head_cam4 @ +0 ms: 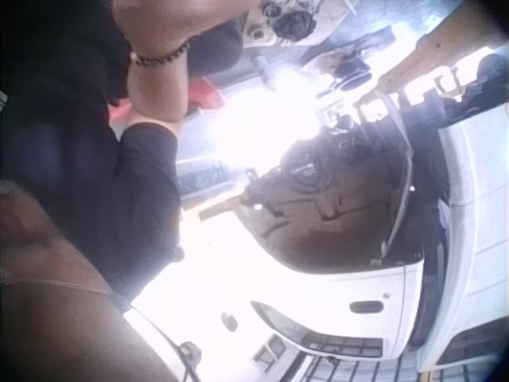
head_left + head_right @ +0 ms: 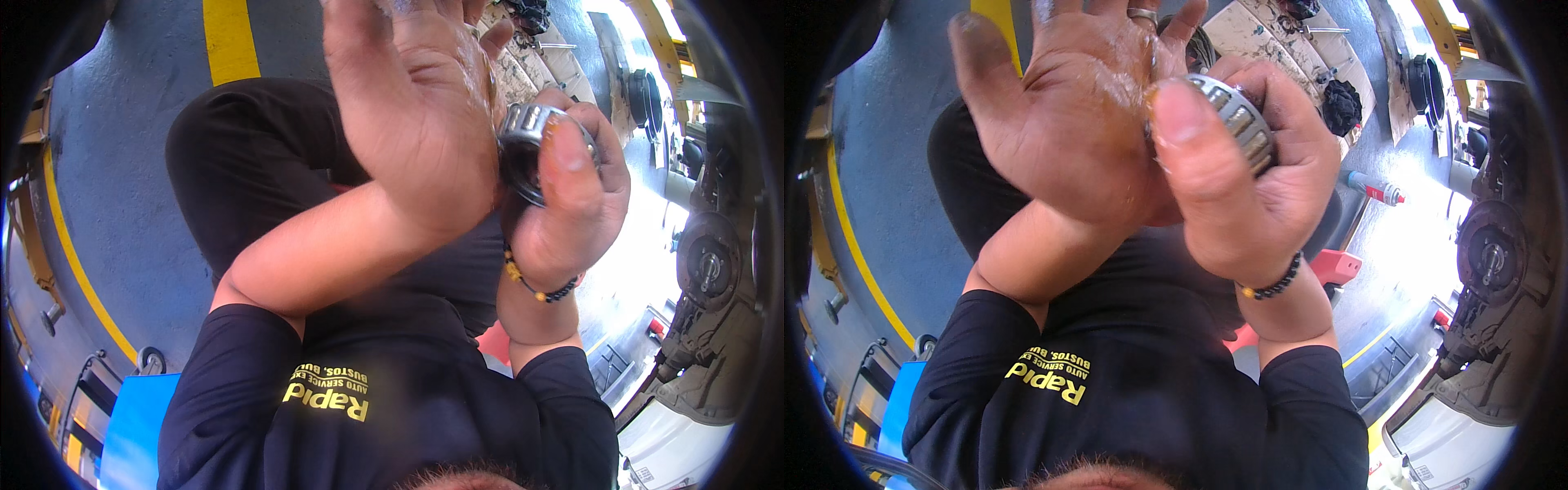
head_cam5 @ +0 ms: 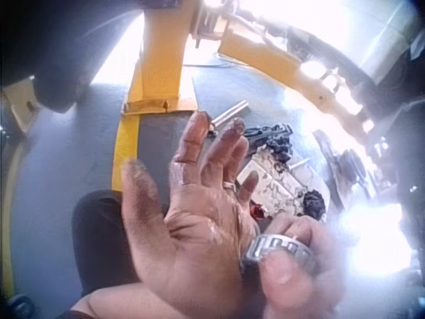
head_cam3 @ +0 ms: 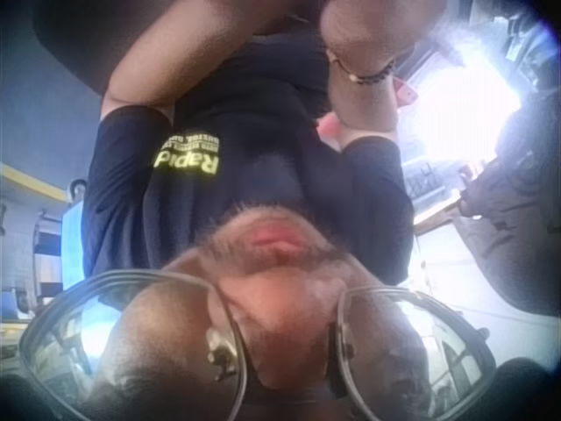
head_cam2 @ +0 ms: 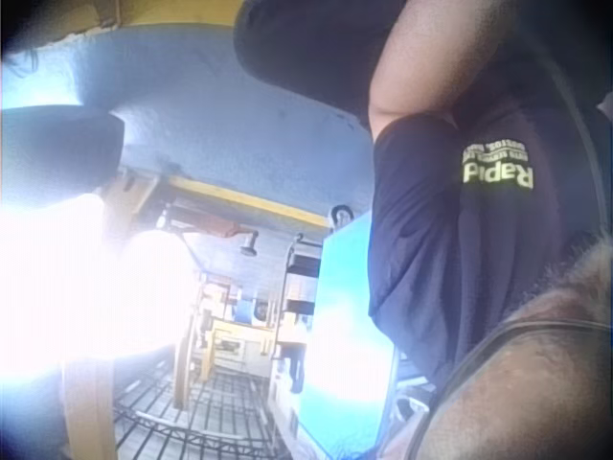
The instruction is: The person applies grease to a metal bearing by hand, rotating it and spreading the grease across the inner and outer surfaces. The person continues to coat the bearing thoroughly while seated on the floor.
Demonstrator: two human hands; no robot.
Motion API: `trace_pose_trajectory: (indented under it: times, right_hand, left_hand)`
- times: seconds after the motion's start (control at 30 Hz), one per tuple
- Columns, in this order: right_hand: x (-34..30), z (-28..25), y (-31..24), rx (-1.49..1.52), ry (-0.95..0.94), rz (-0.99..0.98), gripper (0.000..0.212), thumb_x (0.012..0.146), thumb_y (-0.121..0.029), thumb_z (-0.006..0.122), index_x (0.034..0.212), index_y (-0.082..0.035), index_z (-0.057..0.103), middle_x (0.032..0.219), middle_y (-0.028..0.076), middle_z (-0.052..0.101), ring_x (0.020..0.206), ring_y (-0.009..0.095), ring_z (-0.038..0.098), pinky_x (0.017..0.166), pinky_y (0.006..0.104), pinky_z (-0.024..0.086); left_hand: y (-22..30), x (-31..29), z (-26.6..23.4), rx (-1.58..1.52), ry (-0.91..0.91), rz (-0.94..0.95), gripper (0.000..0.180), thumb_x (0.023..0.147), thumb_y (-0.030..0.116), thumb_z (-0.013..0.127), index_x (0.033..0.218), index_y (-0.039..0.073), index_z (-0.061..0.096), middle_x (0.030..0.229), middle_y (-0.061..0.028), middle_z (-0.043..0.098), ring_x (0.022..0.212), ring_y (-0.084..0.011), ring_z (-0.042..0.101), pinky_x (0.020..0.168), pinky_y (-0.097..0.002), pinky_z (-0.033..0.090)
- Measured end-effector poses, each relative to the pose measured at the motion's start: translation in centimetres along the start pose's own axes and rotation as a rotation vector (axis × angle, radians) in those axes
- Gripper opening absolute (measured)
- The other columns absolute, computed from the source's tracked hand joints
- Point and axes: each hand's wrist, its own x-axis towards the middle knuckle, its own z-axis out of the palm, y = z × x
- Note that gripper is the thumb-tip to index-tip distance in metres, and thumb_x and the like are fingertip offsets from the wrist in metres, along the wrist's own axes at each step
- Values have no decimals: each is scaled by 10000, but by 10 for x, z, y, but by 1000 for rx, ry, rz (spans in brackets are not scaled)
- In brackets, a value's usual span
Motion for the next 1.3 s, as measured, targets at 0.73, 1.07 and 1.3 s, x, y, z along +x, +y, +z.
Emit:
trace_pose_trajectory:
  times: [0.73, 1.07, 1.3]
  right_hand:
    - [8, -1, 25, -273, -10, -182, 328, 936, -302, 700, 867, 2, 599, 768, -15, 571, 686, 47, 445, 635, 199, 382]
    - [2, -12, 31, -43, 155, 13, 265, 972, -329, 611, 1061, -79, 606, 814, 10, 617, 714, 118, 610, 565, 243, 443]
    - [10, -8, 28, 154, 309, 215, 298, 995, -316, 600, 1132, -53, 624, 941, 56, 668, 806, 140, 653, 641, 275, 503]
  left_hand:
    - [-9, 14, 5, 38, 115, 147, 763, 977, 676, 303, 1411, 69, 460, 1334, -97, 514, 1286, -210, 383, 1106, -395, 176]
    - [-20, 43, -8, 224, 331, 186, 666, 1006, 605, 338, 1378, 74, 490, 1249, -95, 567, 1186, -218, 462, 1052, -409, 237]
    - [-8, 10, 14, 70, 129, 135, 689, 978, 634, 346, 1387, 95, 479, 1286, -86, 563, 1186, -203, 465, 1045, -414, 241]
